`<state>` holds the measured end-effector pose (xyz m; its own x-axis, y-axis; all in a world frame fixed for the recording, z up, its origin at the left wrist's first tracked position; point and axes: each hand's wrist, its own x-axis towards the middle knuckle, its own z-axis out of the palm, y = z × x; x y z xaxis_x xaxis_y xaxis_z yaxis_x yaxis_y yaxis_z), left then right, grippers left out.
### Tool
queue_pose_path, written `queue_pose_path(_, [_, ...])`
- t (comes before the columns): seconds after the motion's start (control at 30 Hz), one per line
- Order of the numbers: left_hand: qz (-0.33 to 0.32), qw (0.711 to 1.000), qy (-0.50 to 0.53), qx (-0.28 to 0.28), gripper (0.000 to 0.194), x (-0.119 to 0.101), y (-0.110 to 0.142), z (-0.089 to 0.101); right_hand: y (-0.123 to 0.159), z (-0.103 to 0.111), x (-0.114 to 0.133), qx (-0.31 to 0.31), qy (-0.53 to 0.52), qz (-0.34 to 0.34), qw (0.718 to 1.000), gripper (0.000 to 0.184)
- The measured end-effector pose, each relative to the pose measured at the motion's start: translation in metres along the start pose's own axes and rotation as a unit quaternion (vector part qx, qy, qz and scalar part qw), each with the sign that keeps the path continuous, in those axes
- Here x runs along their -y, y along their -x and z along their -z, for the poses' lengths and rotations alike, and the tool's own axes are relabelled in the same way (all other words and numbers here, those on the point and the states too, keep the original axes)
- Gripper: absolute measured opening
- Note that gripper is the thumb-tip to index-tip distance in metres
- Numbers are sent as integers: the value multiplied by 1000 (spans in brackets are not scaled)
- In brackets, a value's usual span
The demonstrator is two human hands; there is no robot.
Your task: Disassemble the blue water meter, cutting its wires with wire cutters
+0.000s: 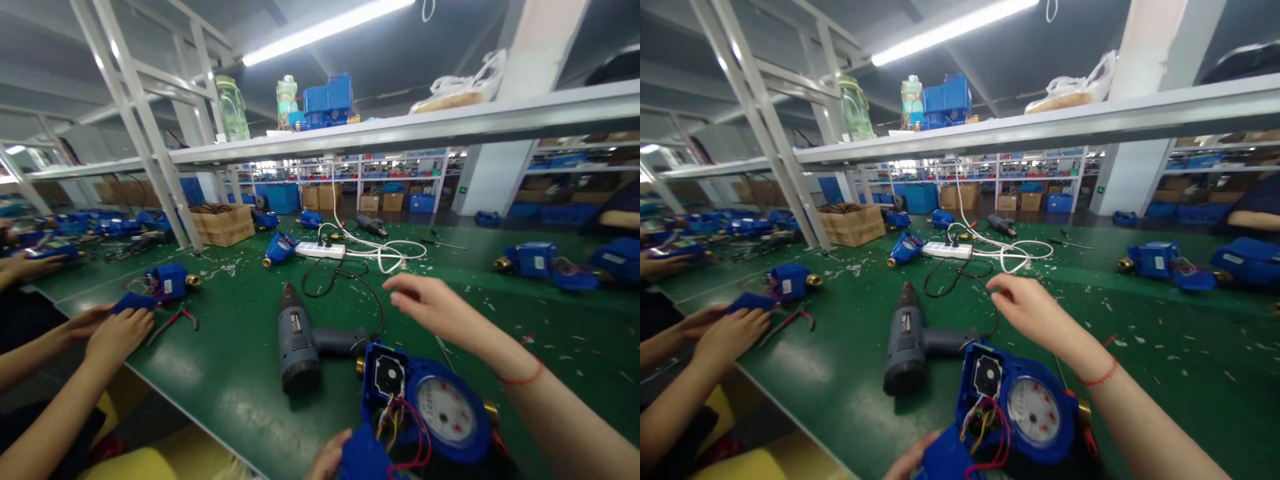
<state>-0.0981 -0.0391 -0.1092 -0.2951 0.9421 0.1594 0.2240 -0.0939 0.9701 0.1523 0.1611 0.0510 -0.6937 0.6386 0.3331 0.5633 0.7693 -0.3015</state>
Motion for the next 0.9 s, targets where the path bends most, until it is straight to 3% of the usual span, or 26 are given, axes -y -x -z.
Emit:
queue_pose_path(0.03, [0, 1000, 7, 1, 34, -3, -5, 6, -8, -4, 7, 34, 11, 14, 999, 19])
queue_pose_path(0.1, [-7, 1000, 13, -14, 34, -14, -24, 35, -27, -15, 22, 105, 36, 58, 992, 21])
queue_pose_path(0.27, [-42, 993, 19, -109, 34, -55, -82, 151, -73, -52, 50, 265, 123, 131, 947, 14])
queue_pose_path(0.33, [-49, 988, 29, -141, 30, -60, -101, 188, -87, -69, 53, 327, 161, 134, 921, 28])
queue_pose_path(0.4, [-48, 985, 39, -163, 33, -56, -114, 212, -96, -87, 55, 375, 196, 127, 897, 43])
queue_pose_path(0.5, [-41, 981, 52, -183, 36, -41, -122, 231, -103, -110, 55, 408, 217, 115, 880, 49])
queue_pose_path(0.6, [-37, 979, 60, -193, 34, -31, -122, 240, -101, -126, 52, 402, 207, 103, 886, 47])
queue_pose_path(0.73, [-40, 977, 69, -198, 36, -25, -121, 245, -98, -137, 44, 345, 212, 96, 909, 41])
queue_pose_path(0.9, [-34, 976, 84, -197, 37, -22, -119, 244, -112, -130, 44, 238, 264, 125, 926, 28])
